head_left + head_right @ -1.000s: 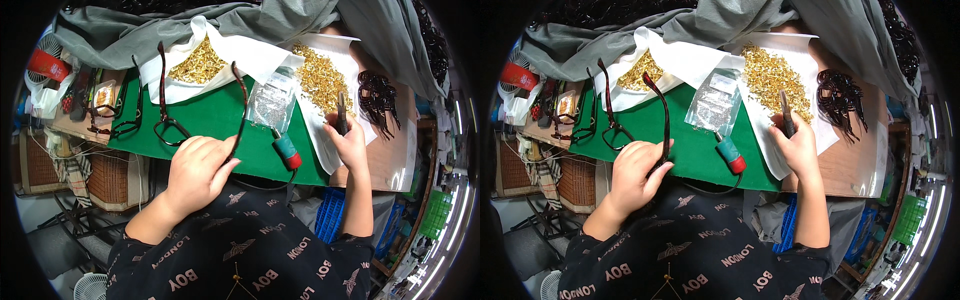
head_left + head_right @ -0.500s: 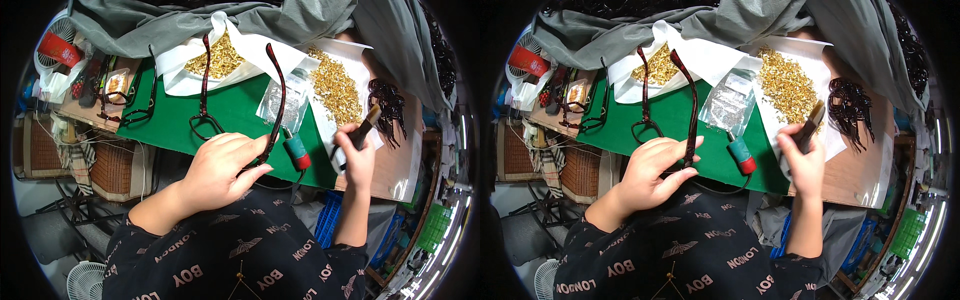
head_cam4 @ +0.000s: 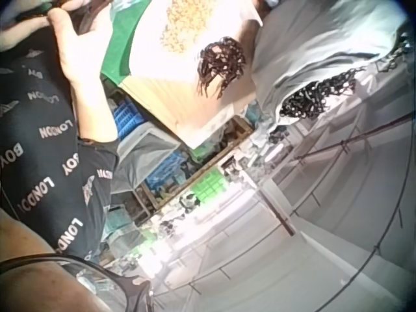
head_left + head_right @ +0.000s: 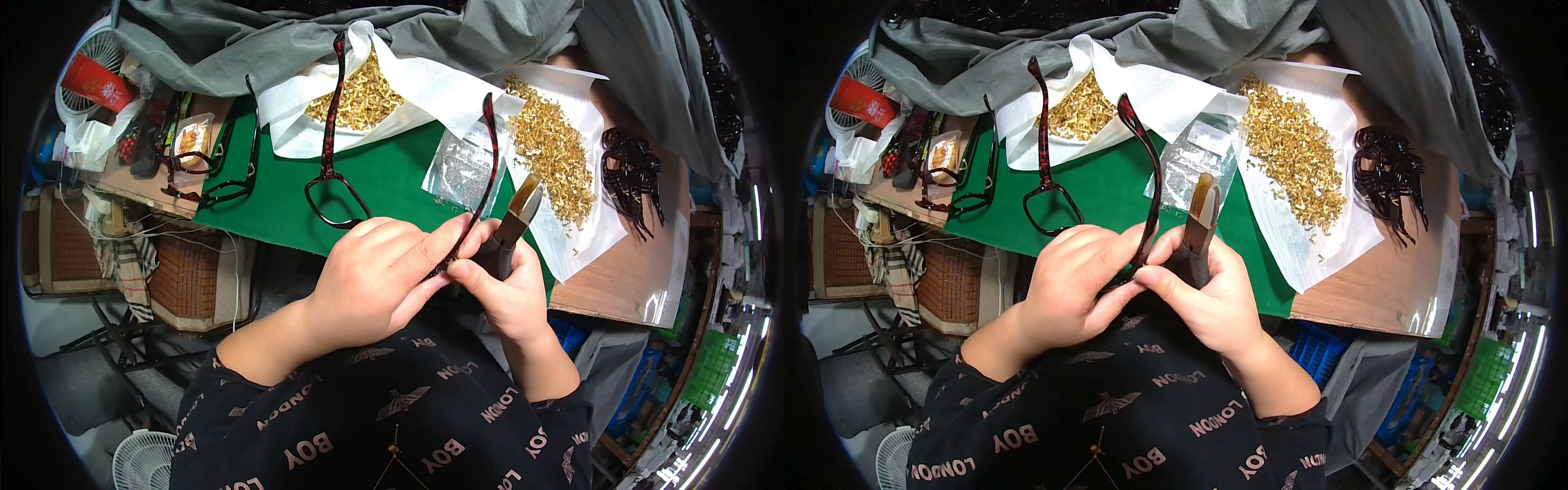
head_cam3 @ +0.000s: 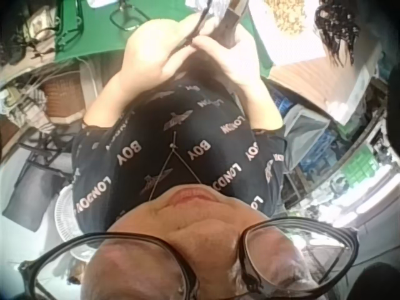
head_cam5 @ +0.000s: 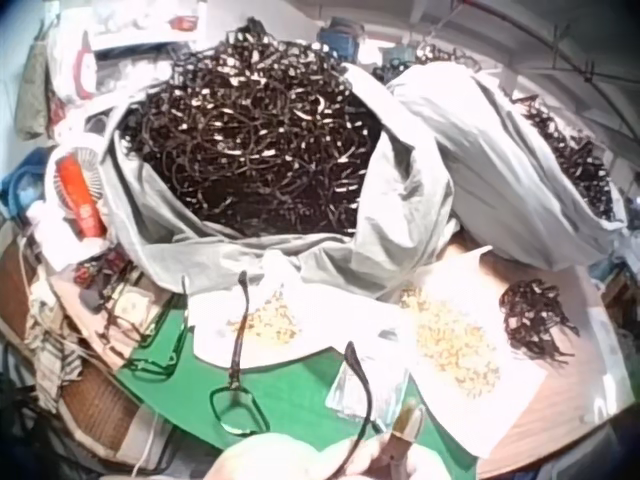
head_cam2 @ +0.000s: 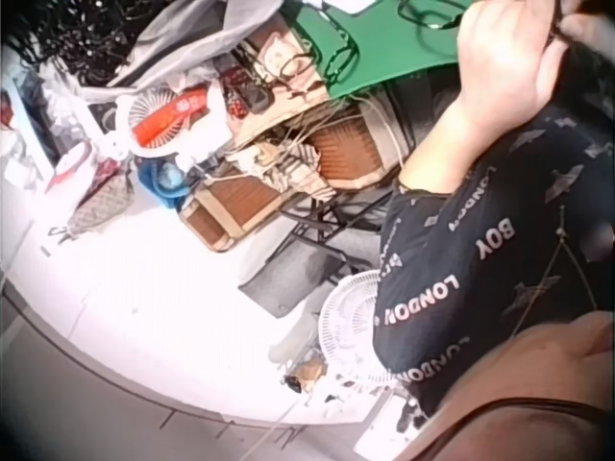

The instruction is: The person repeatedly picks up eyeglass frames and uses a small screwdriver to tighten screws on the temples. They handle multiple frames one at a time, placing each back on the table after adjustment.

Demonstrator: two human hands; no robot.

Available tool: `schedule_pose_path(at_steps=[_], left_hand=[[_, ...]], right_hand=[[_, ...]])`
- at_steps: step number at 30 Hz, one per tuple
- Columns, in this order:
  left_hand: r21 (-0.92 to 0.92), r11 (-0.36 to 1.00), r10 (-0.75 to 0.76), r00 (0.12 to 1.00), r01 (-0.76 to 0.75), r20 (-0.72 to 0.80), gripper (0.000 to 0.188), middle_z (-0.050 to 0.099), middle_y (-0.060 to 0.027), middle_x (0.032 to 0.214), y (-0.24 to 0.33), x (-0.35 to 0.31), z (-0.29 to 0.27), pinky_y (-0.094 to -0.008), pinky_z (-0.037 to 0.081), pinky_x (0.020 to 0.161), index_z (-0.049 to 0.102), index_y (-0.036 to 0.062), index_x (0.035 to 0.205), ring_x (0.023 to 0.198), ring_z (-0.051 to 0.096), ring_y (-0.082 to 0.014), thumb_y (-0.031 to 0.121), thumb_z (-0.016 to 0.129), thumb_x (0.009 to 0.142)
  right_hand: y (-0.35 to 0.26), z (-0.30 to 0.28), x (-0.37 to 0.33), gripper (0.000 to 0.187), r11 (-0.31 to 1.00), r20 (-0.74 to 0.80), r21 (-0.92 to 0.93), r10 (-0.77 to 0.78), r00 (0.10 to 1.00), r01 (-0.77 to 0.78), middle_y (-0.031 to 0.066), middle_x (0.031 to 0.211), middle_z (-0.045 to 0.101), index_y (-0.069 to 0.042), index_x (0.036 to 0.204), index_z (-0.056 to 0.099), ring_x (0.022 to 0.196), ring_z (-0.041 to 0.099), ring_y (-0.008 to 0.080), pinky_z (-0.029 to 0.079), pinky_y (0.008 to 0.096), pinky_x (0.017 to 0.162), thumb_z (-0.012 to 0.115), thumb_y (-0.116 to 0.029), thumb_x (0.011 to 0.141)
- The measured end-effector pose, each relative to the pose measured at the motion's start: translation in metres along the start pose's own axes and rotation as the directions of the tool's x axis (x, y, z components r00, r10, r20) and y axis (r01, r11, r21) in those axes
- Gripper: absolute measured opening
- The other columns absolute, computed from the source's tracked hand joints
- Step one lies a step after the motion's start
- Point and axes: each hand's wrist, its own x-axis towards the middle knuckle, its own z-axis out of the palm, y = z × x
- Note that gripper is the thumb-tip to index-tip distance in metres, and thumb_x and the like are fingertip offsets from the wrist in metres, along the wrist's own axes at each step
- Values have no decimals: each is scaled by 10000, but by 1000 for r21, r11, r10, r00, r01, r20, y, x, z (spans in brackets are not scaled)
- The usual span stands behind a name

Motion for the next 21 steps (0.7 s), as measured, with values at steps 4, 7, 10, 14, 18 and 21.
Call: schedule_pose_path(at_steps=[4, 7, 10, 14, 18, 21], left_hand=[[-108, 994, -13, 998, 19, 56, 614, 665, -95, 959, -2, -1, -4, -367, 499, 732, 537, -1, 1258, 808, 648, -278, 41, 740, 681], [-116, 993, -30, 998, 37, 57, 607, 669, -92, 973, 0, -1, -6, -363, 501, 740, 539, -1, 1254, 813, 651, -277, 40, 738, 681], [-80, 997, 8, 1000, -6, 18, 607, 636, -97, 817, -1, -2, -2, -364, 485, 694, 522, -1, 1281, 740, 624, -263, 112, 731, 723], [-121, 993, 4, 999, 1, 45, 598, 667, -98, 941, -2, -3, -4, -352, 506, 710, 533, -32, 1250, 786, 654, -278, 62, 738, 696], [-280, 960, 27, 997, -6, 68, 575, 666, -96, 897, -4, -4, -6, -330, 503, 661, 531, -55, 1241, 737, 655, -258, 94, 740, 726], [-321, 947, 42, 998, -28, 36, 552, 666, -86, 849, -5, -6, -3, -313, 497, 622, 550, -66, 1216, 688, 647, -230, 119, 752, 736]], right_hand=[[-5, -1, 5, 220, 995, 56, 13, 93, 994, -94, 20, 871, 586, -36, 948, 541, 828, 569, 90, 471, 247, 756, 723, -45, 825], [-2, -1, 5, 221, 989, 57, -147, 12, 998, -4, 20, 867, 586, -29, 937, 551, 792, 574, 97, 475, 251, 723, 734, -60, 818], [-8, 6, 3, 232, 992, 14, -120, 38, 999, -36, 11, 855, 591, -24, 923, 565, 766, 571, 99, 472, 260, 695, 754, -87, 803], [-12, -3, 5, 218, 862, 99, -492, -86, 991, 124, 4, 838, 592, -21, 918, 581, 776, 553, 96, 458, 269, 700, 751, -79, 794], [-10, -7, 6, 235, 989, 207, -112, 119, 971, -98, -4, 862, 585, -49, 958, 582, 816, 539, 82, 438, 247, 765, 747, -62, 792], [-4, -6, 4, 286, 987, 217, -29, 158, 963, -155, -15, 886, 570, -50, 1016, 559, 825, 532, 75, 438, 238, 764, 747, -76, 802]])
